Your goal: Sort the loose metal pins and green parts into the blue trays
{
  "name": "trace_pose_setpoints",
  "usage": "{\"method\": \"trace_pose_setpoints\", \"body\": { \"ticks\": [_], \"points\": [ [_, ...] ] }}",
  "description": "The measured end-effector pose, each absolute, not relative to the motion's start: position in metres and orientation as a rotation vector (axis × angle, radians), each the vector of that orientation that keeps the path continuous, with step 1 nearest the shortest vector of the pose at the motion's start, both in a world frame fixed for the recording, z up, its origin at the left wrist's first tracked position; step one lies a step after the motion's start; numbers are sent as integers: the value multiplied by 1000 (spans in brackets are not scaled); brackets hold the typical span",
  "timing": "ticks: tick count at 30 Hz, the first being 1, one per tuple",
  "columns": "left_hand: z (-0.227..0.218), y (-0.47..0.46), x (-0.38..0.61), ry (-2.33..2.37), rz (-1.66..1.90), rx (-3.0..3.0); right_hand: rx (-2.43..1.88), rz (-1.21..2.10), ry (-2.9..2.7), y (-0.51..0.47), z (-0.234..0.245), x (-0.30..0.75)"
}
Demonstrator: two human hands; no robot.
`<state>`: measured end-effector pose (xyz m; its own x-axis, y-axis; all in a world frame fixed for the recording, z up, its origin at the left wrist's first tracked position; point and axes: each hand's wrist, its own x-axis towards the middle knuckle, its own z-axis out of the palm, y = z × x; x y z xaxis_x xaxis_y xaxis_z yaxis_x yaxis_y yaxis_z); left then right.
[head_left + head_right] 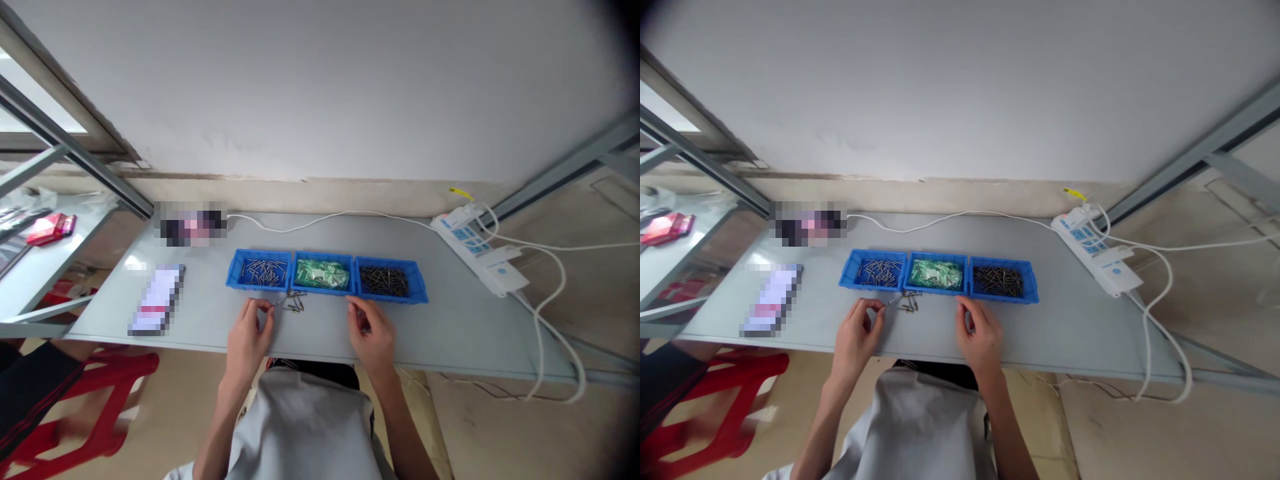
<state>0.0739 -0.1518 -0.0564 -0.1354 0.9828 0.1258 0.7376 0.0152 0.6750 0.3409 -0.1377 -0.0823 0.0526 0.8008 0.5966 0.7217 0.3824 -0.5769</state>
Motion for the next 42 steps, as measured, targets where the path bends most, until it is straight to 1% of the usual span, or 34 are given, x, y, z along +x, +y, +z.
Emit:
{"method": "trace_pose_setpoints", "body": {
  "ticks": [6,10,15,21,29,36,42],
  "points": [
    [-50,-159,90,1656,803,1921,-1197,281,-1933,-146,-78,304],
    [-50,-161,100,1572,777,1980,-1186,339,-1968,-143,-78,303],
    [-54,-157,105,1533,942,1896,-1181,376,-1952,-143,-80,308],
    [-67,-146,127,1330,1172,1653,-1168,455,-1852,-139,-81,302],
    [-73,-139,138,1298,1220,1540,-1136,563,-1785,-135,-79,304],
    [-74,-140,132,1279,1253,1524,-1197,656,-1729,-139,-71,303],
    [-79,-141,132,1343,1174,1465,-1225,706,-1667,-140,-70,305]
  ]
}}
